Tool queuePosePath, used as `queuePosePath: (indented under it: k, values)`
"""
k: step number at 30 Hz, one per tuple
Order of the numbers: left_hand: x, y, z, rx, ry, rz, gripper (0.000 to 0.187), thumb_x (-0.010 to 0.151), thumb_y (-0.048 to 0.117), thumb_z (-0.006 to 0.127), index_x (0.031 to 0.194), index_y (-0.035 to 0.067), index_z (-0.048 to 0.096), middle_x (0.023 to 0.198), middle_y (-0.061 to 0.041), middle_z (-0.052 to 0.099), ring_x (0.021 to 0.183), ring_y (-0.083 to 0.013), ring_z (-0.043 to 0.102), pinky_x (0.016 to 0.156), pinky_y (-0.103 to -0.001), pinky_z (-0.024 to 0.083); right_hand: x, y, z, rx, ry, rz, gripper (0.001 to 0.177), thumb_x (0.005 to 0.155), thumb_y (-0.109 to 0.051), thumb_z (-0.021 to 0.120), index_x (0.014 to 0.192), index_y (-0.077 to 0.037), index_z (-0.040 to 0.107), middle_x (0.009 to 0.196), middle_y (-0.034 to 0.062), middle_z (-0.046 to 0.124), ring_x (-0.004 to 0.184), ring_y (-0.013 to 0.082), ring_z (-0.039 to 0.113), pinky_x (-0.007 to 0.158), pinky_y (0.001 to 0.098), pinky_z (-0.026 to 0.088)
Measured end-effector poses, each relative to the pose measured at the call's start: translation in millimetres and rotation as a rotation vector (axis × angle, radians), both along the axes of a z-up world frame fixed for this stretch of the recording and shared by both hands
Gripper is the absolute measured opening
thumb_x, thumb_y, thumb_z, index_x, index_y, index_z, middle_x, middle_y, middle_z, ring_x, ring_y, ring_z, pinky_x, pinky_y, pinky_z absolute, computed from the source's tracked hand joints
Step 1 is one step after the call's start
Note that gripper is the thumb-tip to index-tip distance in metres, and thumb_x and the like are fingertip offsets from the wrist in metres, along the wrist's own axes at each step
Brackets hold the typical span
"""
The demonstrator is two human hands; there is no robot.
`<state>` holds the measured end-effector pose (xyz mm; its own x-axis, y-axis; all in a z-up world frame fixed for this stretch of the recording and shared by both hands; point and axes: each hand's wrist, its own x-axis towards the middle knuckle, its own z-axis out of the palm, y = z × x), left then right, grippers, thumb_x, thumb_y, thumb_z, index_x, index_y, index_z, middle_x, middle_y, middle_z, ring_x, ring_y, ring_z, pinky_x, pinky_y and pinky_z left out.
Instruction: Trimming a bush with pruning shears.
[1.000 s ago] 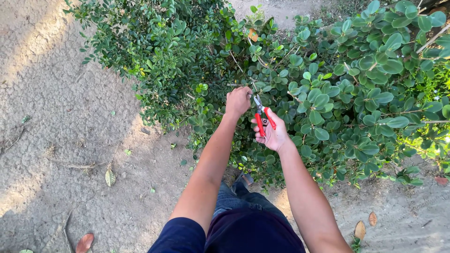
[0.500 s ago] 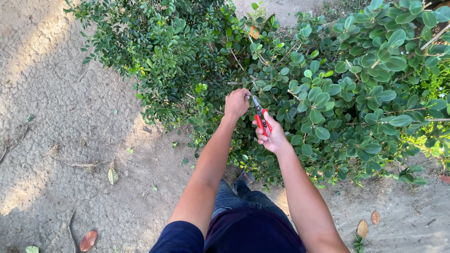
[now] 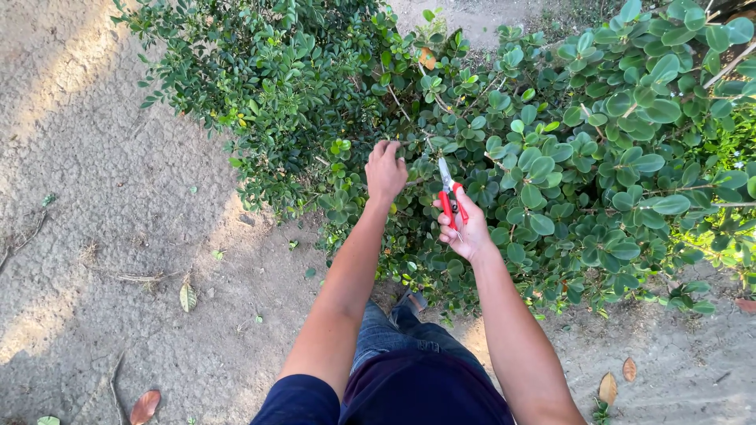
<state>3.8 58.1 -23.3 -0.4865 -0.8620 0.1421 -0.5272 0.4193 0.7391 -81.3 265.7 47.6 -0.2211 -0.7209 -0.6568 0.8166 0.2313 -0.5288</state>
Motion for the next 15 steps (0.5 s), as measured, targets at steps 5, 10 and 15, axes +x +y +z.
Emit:
queuePosePath:
  k: [5,10,15]
  values:
    - [-13,20,-4,0.067,-0.097,-0.051,0.033,0.086,0.02,0.07,0.118,0.013,0.072,0.14,-0.009,0.055,0.133,-0.0323,0.05,0.106,-0.051,0.042,-4,-6,1,0.058,0.023,0.059,0.065,0.093,-0.069,0.05,0.112,-0.008,0.063,0.067,0.0009,0.052,0.047,0.0141,0.041,0.053,0.0324,0.038]
    - [-25,30,-14,0.12,-0.108,-0.061,0.03,0.084,0.025,0.075,0.112,0.015,0.075,0.143,-0.014,0.048,0.134,-0.0363,0.043,0.103,-0.055,0.038,-6,-11,-1,0.121,0.049,0.12,0.067,0.093,-0.069,0.05,0.115,-0.006,0.06,0.068,0.0016,0.053,0.048,0.0153,0.043,0.055,0.0327,0.04]
    - [-24,26,-26,0.226,-0.159,-0.047,0.02,0.088,0.028,0.073,0.102,0.014,0.077,0.132,-0.007,0.057,0.129,-0.0317,0.05,0.104,-0.052,0.041,-9,-14,-5,0.107,0.04,0.121,0.065,0.094,-0.068,0.051,0.114,-0.008,0.061,0.067,0.0009,0.053,0.048,0.0139,0.042,0.054,0.0322,0.04]
